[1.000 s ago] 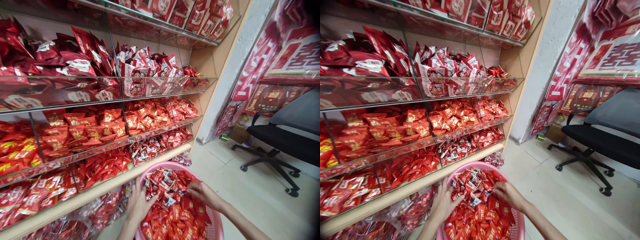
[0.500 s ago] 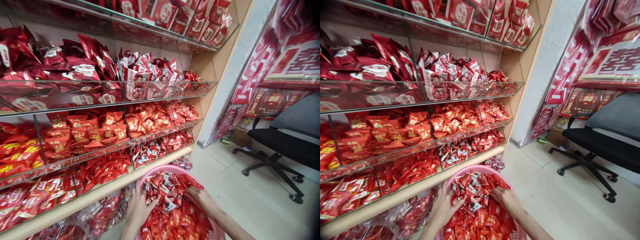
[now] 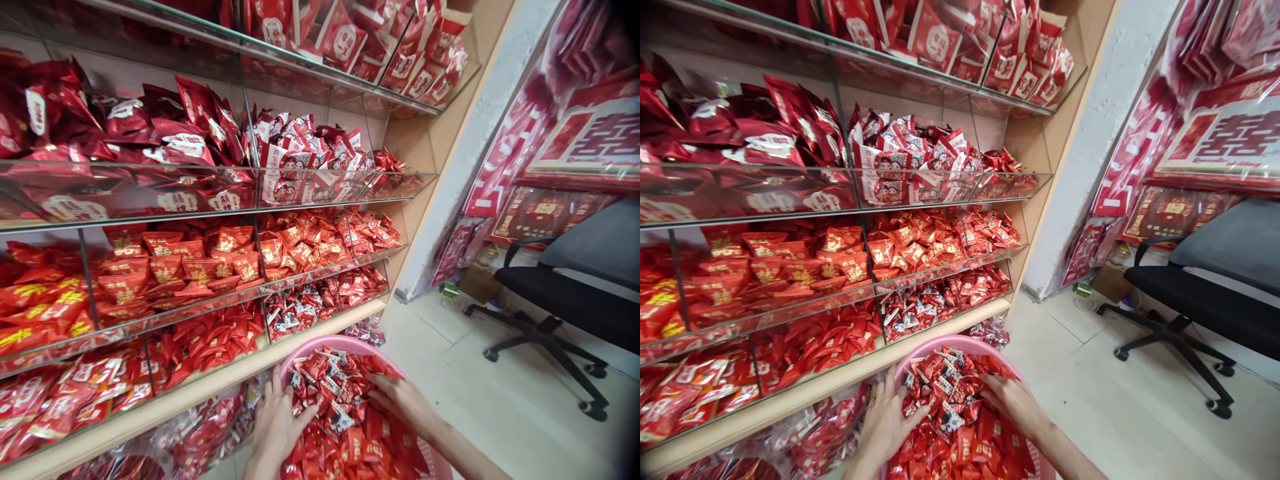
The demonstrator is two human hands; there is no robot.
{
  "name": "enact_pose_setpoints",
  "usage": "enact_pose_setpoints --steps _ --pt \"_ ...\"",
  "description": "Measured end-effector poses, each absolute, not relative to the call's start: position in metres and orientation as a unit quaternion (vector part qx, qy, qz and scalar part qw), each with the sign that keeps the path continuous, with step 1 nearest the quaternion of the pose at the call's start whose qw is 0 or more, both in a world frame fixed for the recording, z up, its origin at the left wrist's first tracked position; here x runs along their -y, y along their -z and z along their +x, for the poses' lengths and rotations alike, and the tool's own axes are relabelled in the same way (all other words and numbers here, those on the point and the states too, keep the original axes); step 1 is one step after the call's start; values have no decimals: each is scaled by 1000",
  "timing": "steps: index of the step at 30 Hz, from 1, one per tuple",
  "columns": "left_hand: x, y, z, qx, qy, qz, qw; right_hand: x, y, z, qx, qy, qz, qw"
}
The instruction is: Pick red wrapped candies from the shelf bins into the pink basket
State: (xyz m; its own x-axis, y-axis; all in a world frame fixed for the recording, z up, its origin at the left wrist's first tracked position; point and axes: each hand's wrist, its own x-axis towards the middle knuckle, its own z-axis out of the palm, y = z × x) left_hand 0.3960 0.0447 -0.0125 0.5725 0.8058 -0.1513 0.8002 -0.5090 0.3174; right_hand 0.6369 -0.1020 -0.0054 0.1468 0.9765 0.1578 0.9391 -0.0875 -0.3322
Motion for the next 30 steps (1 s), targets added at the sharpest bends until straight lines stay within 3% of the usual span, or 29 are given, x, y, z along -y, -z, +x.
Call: enact_pose_setpoints --steps 4,10,14,22,30 --pt "-44 13 396 -467 -4 864 188 82 -16 644 643 -90 -737 189" --pt "-43 11 396 -466 -3 866 184 3 -42 642 643 -45 -732 218" --pt "-44 12 395 -459 -14 870 177 -46 -52 629 652 -26 -746 135" --pt "-43 8 394 -464 -1 866 186 -110 -43 635 609 -68 -788 50" --pt "-43 6 396 -468 18 863 191 -119 -29 642 626 -116 -765 94"
